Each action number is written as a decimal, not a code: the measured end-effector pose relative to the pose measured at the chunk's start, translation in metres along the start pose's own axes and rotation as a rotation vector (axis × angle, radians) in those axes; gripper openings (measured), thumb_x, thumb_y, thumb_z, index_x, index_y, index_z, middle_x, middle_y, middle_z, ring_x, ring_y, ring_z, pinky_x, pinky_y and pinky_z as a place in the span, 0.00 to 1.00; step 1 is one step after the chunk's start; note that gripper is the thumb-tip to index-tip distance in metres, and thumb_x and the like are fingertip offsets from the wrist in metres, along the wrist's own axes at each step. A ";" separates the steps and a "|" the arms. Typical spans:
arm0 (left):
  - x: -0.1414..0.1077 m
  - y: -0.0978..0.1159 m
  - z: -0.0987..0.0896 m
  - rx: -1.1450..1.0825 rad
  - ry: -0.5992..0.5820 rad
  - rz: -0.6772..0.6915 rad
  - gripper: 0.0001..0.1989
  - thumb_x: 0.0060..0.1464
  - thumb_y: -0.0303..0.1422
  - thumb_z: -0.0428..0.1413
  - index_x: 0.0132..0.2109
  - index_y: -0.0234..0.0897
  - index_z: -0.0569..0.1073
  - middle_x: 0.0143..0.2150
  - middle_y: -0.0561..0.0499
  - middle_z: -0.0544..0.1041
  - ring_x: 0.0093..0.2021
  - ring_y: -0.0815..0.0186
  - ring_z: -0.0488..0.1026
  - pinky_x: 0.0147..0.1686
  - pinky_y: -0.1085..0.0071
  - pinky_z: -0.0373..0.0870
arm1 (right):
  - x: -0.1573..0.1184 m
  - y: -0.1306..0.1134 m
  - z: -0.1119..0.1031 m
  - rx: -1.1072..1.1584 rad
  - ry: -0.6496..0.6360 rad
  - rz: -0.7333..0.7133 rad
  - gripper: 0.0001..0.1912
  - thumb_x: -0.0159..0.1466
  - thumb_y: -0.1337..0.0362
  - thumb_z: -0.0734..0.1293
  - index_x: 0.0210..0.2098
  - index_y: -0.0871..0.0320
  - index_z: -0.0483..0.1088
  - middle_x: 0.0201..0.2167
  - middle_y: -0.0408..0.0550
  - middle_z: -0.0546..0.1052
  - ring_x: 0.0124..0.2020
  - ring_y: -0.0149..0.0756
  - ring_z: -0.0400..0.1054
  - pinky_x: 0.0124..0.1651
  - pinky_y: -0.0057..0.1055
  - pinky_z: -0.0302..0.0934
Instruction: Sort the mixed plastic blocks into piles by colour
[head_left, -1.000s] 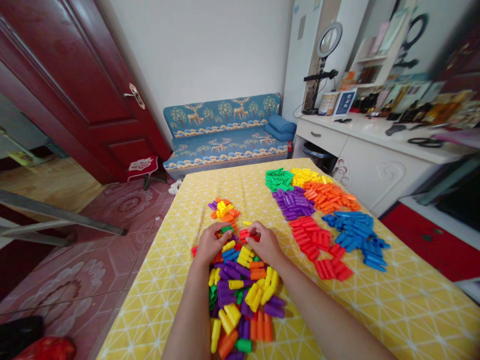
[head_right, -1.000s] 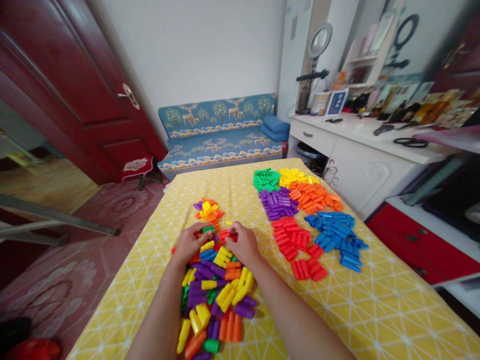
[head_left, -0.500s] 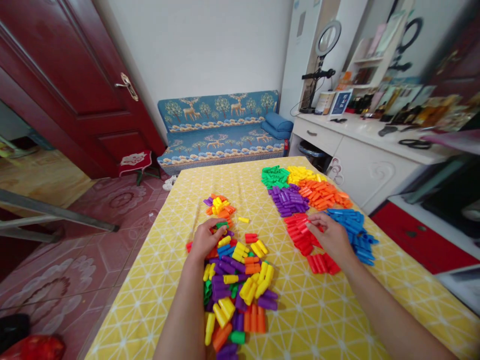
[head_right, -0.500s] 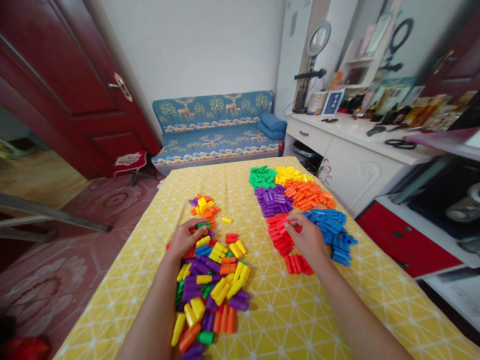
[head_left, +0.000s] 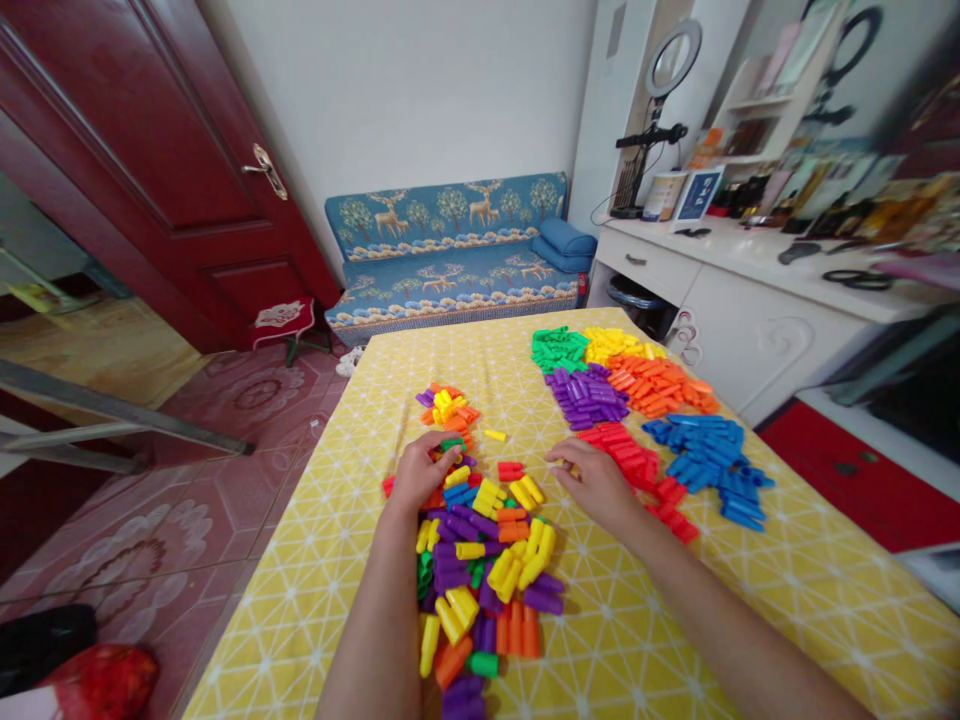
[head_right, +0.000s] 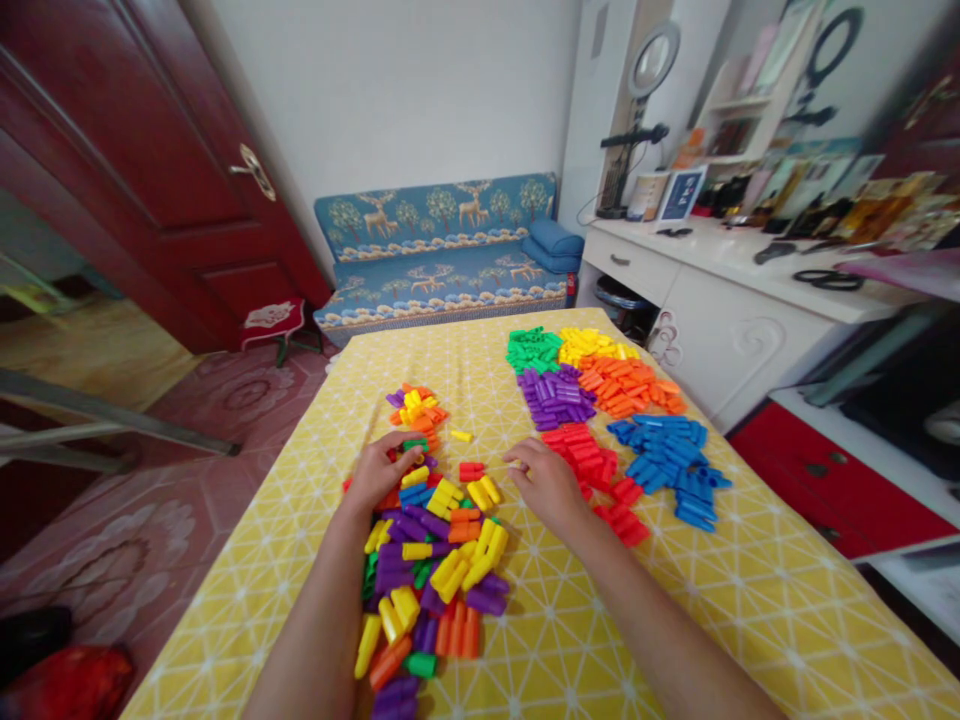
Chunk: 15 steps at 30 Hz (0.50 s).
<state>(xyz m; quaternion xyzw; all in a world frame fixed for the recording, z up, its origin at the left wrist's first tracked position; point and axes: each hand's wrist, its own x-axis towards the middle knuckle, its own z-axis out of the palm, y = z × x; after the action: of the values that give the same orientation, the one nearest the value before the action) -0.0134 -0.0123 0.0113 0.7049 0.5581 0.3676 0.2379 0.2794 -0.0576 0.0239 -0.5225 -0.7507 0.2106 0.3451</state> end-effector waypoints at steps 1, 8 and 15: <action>0.000 0.000 0.000 -0.003 -0.003 0.000 0.15 0.54 0.40 0.56 0.45 0.37 0.78 0.46 0.45 0.80 0.48 0.56 0.75 0.51 0.59 0.69 | 0.004 -0.006 0.010 -0.005 -0.035 0.008 0.11 0.60 0.67 0.63 0.40 0.57 0.74 0.40 0.49 0.75 0.39 0.35 0.70 0.43 0.30 0.64; 0.000 -0.003 0.001 -0.025 0.017 0.022 0.15 0.54 0.39 0.56 0.45 0.37 0.78 0.44 0.45 0.80 0.46 0.58 0.76 0.49 0.61 0.70 | 0.023 -0.032 0.056 -0.163 -0.212 0.125 0.15 0.59 0.69 0.64 0.45 0.54 0.75 0.42 0.48 0.76 0.46 0.36 0.69 0.49 0.29 0.59; 0.000 -0.005 0.002 -0.014 0.013 0.023 0.16 0.54 0.41 0.56 0.45 0.37 0.78 0.45 0.45 0.80 0.47 0.58 0.75 0.50 0.62 0.70 | 0.027 -0.035 0.058 -0.166 -0.268 0.087 0.07 0.58 0.66 0.67 0.35 0.52 0.78 0.38 0.45 0.76 0.43 0.35 0.68 0.47 0.29 0.58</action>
<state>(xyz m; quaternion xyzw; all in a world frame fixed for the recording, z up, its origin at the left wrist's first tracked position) -0.0151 -0.0107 0.0065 0.7071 0.5489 0.3788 0.2351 0.2080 -0.0425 0.0163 -0.5485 -0.7815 0.2303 0.1881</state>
